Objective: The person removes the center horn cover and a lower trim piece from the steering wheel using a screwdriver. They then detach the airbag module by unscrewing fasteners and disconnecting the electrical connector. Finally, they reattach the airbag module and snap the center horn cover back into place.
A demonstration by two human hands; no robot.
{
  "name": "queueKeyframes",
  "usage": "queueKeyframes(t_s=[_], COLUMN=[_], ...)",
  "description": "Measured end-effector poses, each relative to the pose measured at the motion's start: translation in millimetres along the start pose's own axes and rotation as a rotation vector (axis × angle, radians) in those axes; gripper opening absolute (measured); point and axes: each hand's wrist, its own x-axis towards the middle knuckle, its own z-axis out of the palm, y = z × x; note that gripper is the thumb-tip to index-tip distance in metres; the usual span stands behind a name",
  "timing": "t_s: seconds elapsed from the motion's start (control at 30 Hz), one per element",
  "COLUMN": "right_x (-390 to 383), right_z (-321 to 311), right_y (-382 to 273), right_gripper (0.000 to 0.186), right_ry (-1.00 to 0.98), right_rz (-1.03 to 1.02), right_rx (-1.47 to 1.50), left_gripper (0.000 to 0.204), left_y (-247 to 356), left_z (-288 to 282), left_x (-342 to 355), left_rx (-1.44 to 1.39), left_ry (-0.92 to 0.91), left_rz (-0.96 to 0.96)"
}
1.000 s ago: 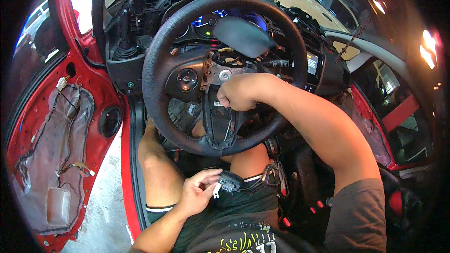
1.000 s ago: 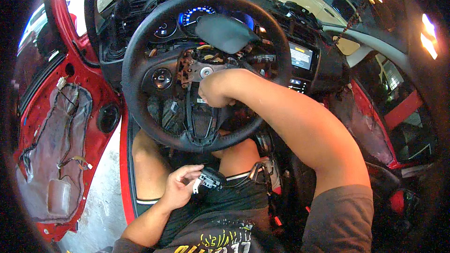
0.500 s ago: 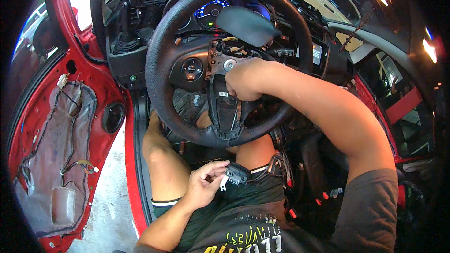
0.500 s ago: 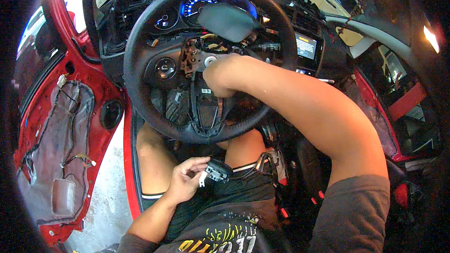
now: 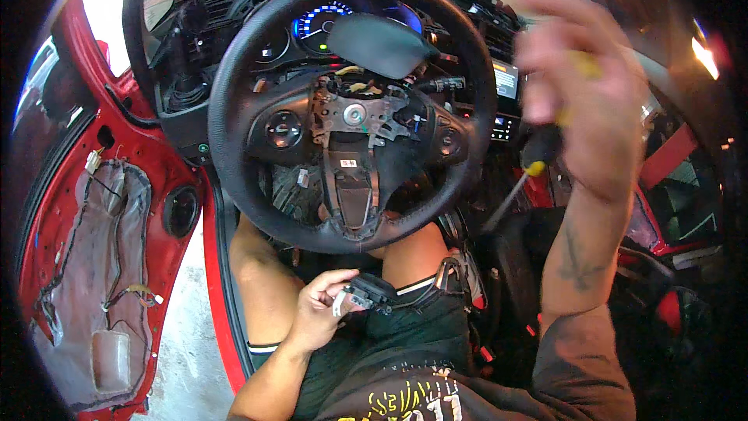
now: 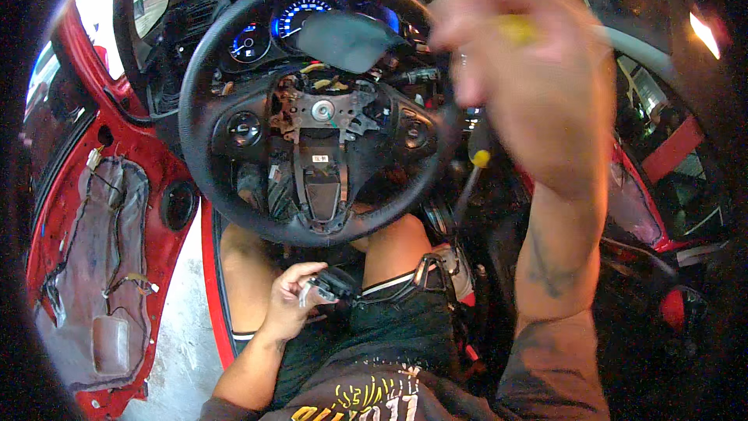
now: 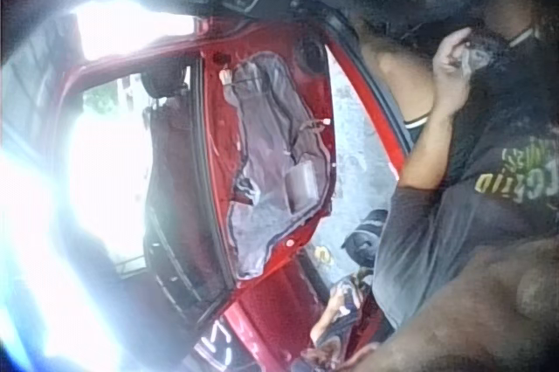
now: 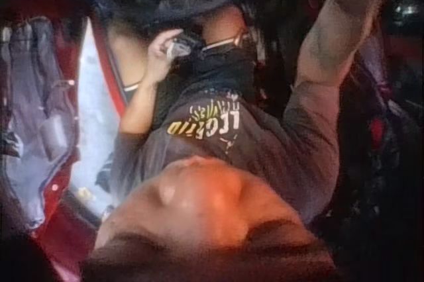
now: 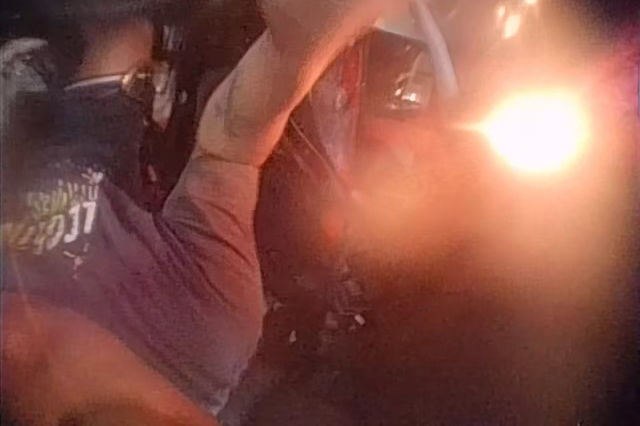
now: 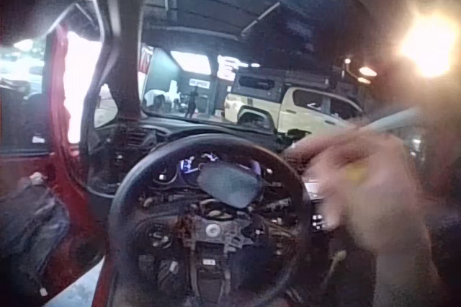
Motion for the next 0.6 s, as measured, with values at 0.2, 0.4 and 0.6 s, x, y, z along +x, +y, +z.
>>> queueKeyframes(t_s=[0.2, 0.4, 0.6], right_x=[-78, -94, -108], right_z=[14, 71, 82], right_y=[71, 124, 150], right_gripper=[0.020, 0.015, 0.019], right_ry=[0.817, 0.902, 0.828], right_rz=[-0.274, -0.246, -0.395], right_rx=[0.545, 0.406, 0.277], left_gripper=[0.053, 0.058, 0.051], left_y=[-4, -8, -26], left_z=[3, 6, -3], left_x=[4, 5, 5], left_rx=[-0.137, -0.176, -0.120], left_ry=[0.116, 0.150, 0.084], left_rz=[-0.096, -0.174, -0.165])
